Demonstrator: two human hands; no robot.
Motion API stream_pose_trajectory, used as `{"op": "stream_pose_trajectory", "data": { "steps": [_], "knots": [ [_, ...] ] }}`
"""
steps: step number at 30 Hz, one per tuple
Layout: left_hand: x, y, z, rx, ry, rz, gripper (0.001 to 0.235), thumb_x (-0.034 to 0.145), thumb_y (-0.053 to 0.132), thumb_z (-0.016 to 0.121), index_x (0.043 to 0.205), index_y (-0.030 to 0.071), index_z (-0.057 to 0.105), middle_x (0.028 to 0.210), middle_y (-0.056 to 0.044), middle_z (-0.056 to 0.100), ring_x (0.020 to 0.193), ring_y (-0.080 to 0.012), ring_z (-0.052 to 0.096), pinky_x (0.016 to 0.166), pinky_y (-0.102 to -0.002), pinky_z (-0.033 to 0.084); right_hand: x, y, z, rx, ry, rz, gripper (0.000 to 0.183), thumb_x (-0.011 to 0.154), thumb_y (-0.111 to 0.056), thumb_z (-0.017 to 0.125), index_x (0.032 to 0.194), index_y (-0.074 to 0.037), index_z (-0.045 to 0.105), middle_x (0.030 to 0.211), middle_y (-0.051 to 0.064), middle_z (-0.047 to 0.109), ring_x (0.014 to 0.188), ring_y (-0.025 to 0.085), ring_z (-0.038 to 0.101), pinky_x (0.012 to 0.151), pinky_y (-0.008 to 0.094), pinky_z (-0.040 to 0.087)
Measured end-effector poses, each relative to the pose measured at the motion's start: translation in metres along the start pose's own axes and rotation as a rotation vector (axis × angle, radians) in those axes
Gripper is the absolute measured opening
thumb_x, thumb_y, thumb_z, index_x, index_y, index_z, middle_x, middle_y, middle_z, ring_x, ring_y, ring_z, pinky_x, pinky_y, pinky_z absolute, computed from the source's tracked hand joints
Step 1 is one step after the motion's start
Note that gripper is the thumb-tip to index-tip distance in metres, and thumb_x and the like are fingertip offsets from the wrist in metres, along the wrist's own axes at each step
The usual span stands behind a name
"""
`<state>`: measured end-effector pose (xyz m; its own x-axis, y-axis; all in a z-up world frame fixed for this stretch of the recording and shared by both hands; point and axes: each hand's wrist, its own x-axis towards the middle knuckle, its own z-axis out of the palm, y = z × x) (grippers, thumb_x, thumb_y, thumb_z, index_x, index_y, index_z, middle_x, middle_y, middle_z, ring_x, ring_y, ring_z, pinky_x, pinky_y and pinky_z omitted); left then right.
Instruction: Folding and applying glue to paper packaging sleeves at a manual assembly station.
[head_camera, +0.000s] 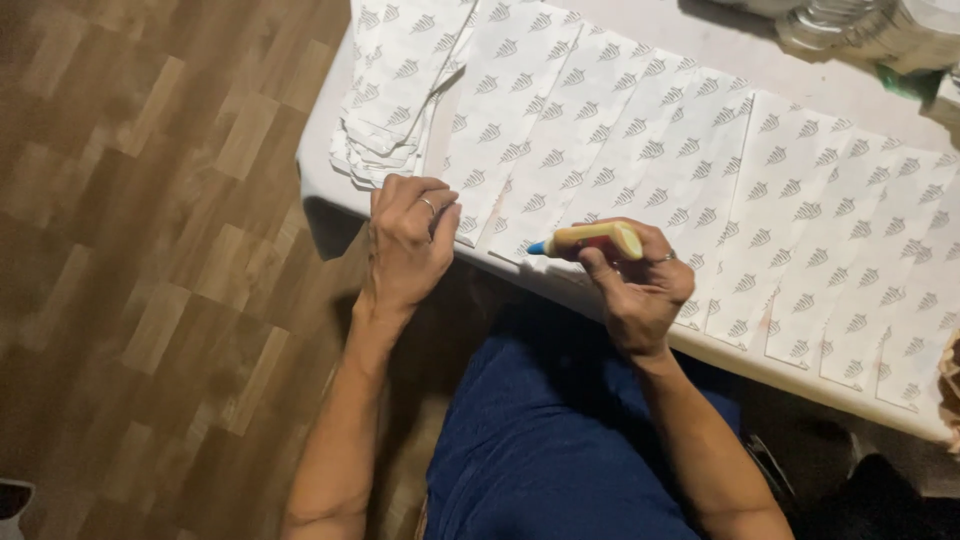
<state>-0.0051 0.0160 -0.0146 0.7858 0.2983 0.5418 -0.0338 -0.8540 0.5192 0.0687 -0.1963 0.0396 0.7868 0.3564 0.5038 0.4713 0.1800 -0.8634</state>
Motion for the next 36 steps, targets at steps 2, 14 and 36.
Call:
{"op": "stream_pose_trajectory", "data": {
  "steps": [2, 14, 36],
  "knots": [
    [-0.006, -0.01, 0.006, -0.034, -0.005, -0.016, 0.009, 0.082, 0.002, 0.078, 0.092, 0.003, 0.078, 0.093, -0.009, 0.07, 0.091, -0.0258, 0.063, 0.079, -0.034, 0.05, 0.001, 0.005, 0.012, 0.013, -0.009, -0.01, 0.025, 0.087, 0.008, 0.077, 0.11, 0.012, 0.067, 0.088, 0.024, 0.075, 0.08, 0.026, 0.076, 0.075, 0.037, 0.061],
    [-0.006, -0.012, -0.017, -0.261, -0.143, -0.12, 0.036, 0.066, -0.007, 0.074, 0.101, -0.002, 0.078, 0.106, -0.016, 0.068, 0.102, -0.0333, 0.062, 0.091, -0.04, 0.053, 0.008, 0.036, 0.058, 0.015, -0.166, -0.041, 0.026, 0.083, 0.008, 0.082, 0.107, 0.007, 0.071, 0.086, 0.019, 0.077, 0.08, 0.024, 0.077, 0.072, 0.033, 0.061],
    [-0.004, -0.013, -0.011, -0.262, -0.131, -0.155, 0.027, 0.071, -0.004, 0.078, 0.098, -0.001, 0.077, 0.104, -0.015, 0.068, 0.098, -0.0311, 0.063, 0.086, -0.036, 0.055, 0.004, 0.025, 0.045, 0.013, -0.134, -0.011, 0.027, 0.086, 0.009, 0.078, 0.111, 0.009, 0.068, 0.09, 0.022, 0.076, 0.081, 0.025, 0.077, 0.075, 0.036, 0.061]
  ]
}}
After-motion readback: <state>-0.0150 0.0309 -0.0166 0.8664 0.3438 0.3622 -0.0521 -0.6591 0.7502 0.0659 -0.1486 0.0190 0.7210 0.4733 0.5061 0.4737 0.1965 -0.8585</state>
